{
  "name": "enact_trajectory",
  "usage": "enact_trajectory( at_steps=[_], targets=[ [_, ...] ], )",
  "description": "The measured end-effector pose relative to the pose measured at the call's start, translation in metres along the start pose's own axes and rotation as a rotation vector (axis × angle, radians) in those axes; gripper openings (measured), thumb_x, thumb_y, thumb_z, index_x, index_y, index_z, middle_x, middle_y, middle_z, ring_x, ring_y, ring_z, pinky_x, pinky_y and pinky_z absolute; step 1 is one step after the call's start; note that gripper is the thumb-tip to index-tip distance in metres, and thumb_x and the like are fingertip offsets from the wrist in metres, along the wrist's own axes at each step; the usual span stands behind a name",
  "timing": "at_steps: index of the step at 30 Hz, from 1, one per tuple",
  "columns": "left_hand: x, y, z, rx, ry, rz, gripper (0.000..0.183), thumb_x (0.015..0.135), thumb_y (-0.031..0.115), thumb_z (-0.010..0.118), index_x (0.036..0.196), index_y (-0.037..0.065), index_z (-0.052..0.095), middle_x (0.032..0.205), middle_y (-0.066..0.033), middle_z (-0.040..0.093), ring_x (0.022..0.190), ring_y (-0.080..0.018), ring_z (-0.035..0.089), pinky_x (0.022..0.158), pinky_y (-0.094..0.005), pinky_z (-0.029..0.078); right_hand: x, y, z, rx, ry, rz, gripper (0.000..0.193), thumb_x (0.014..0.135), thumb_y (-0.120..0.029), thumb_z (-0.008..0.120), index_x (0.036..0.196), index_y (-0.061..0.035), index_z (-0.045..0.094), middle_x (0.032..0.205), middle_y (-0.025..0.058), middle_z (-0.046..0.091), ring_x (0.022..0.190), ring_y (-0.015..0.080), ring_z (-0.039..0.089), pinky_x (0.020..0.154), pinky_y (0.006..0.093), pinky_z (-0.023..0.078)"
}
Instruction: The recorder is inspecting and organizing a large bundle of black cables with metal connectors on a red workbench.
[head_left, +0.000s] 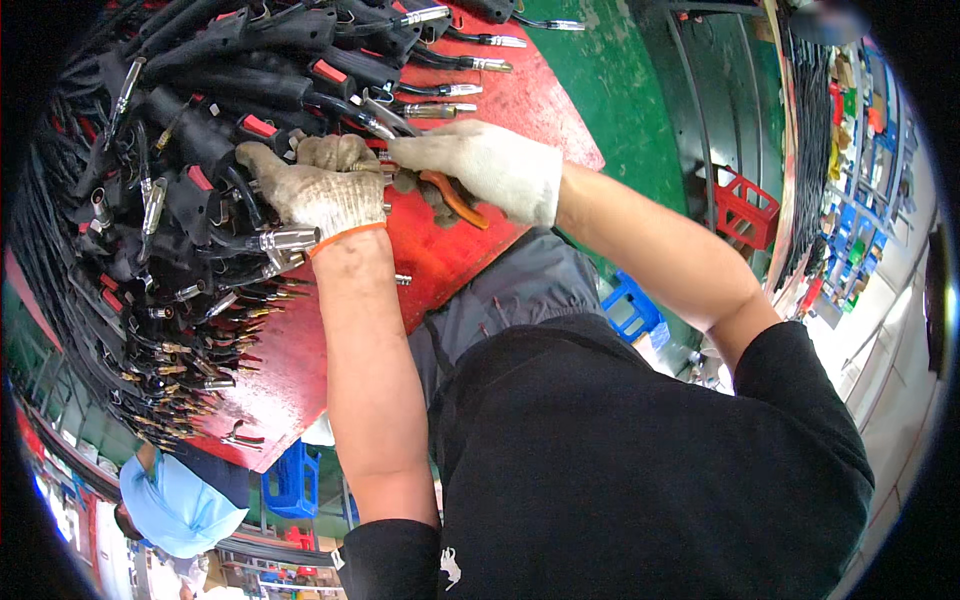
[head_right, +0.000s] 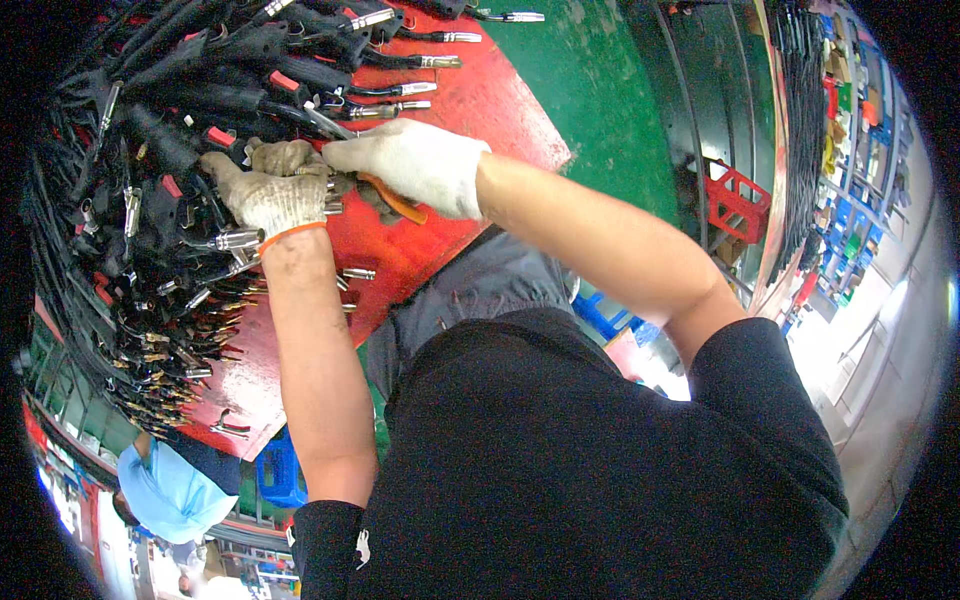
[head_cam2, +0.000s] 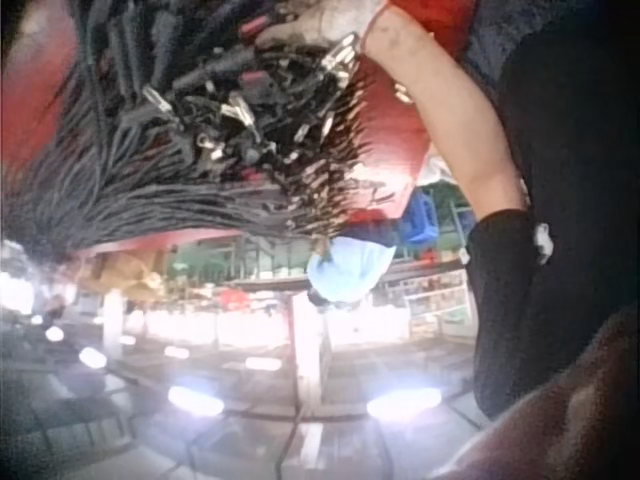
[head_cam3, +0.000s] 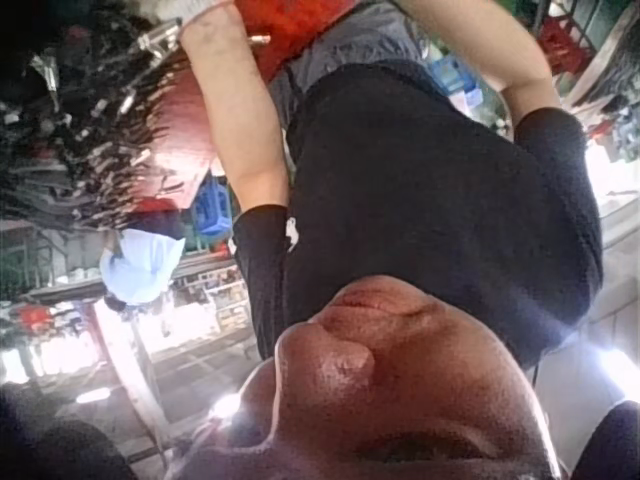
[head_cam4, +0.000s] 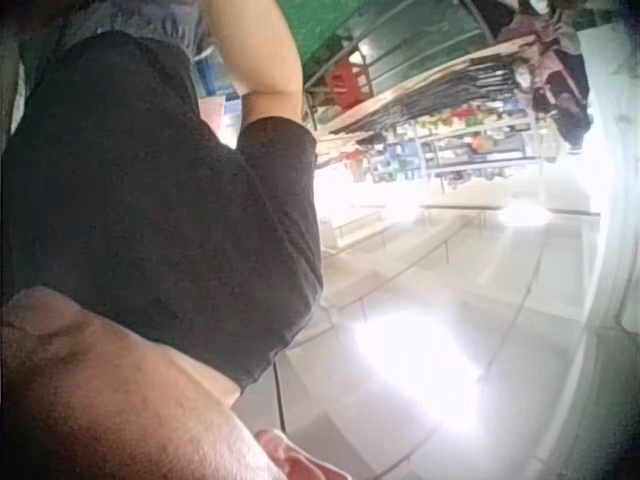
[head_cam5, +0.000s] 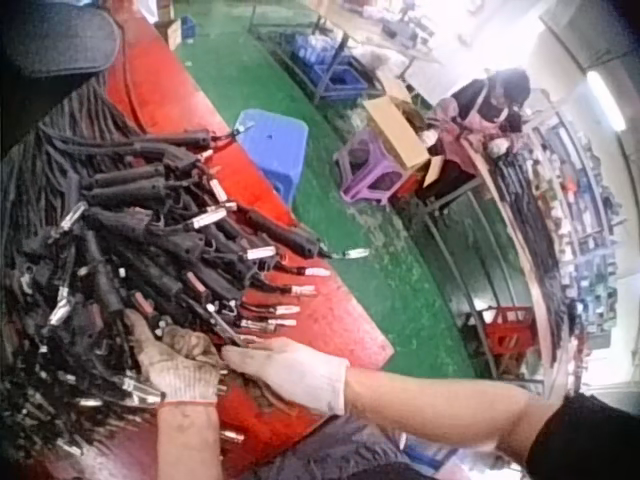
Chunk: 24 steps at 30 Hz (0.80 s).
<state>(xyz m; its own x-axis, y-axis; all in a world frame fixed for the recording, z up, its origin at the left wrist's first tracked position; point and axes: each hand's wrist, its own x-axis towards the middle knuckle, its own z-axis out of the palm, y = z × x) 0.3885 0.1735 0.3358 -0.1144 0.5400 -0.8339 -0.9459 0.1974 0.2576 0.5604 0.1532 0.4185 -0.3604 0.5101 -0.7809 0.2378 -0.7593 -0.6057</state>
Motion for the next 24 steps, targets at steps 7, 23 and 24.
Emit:
enact_trajectory(
  at_steps=[7, 23, 24],
  targets=[
    [0.000, -0.004, 0.003, 0.026, 0.054, -0.007, 0.072, 0.086, 0.080, 0.054, 0.069, 0.013, 0.036, 0.047, 0.0016, 0.023, 0.039, -0.0140, 0.018, 0.040, -0.0286, 0.021, 0.019, -0.007, -0.016, 0.044, -0.170, 0.161, 0.027, 0.092, -0.027, 0.065, 0.094, -0.0012, 0.071, 0.083, 0.0087, 0.068, 0.068, 0.0184, 0.067, 0.063, 0.0355, 0.059],
    [-0.043, -0.031, -0.019, 0.301, -0.222, 0.193, 0.040, 0.101, 0.049, 0.056, 0.107, 0.010, 0.060, 0.094, -0.0042, 0.062, 0.085, -0.0193, 0.059, 0.080, -0.0357, 0.049, 0.002, -0.003, 0.004, -1.294, 0.352, -0.730, 0.016, 0.080, -0.021, 0.067, 0.081, -0.0056, 0.064, 0.078, 0.0137, 0.068, 0.075, 0.0359, 0.068, 0.066, 0.0467, 0.054],
    [-0.045, -0.042, -0.033, 0.361, -0.243, 0.200, 0.038, 0.103, 0.044, 0.057, 0.113, 0.008, 0.062, 0.101, -0.0047, 0.064, 0.093, -0.0193, 0.061, 0.087, -0.0365, 0.050, 0.004, 0.001, 0.002, -1.346, 0.397, -0.924, 0.018, 0.077, -0.024, 0.068, 0.080, -0.0067, 0.064, 0.075, 0.0123, 0.068, 0.074, 0.0336, 0.069, 0.066, 0.0461, 0.054]
  ],
)
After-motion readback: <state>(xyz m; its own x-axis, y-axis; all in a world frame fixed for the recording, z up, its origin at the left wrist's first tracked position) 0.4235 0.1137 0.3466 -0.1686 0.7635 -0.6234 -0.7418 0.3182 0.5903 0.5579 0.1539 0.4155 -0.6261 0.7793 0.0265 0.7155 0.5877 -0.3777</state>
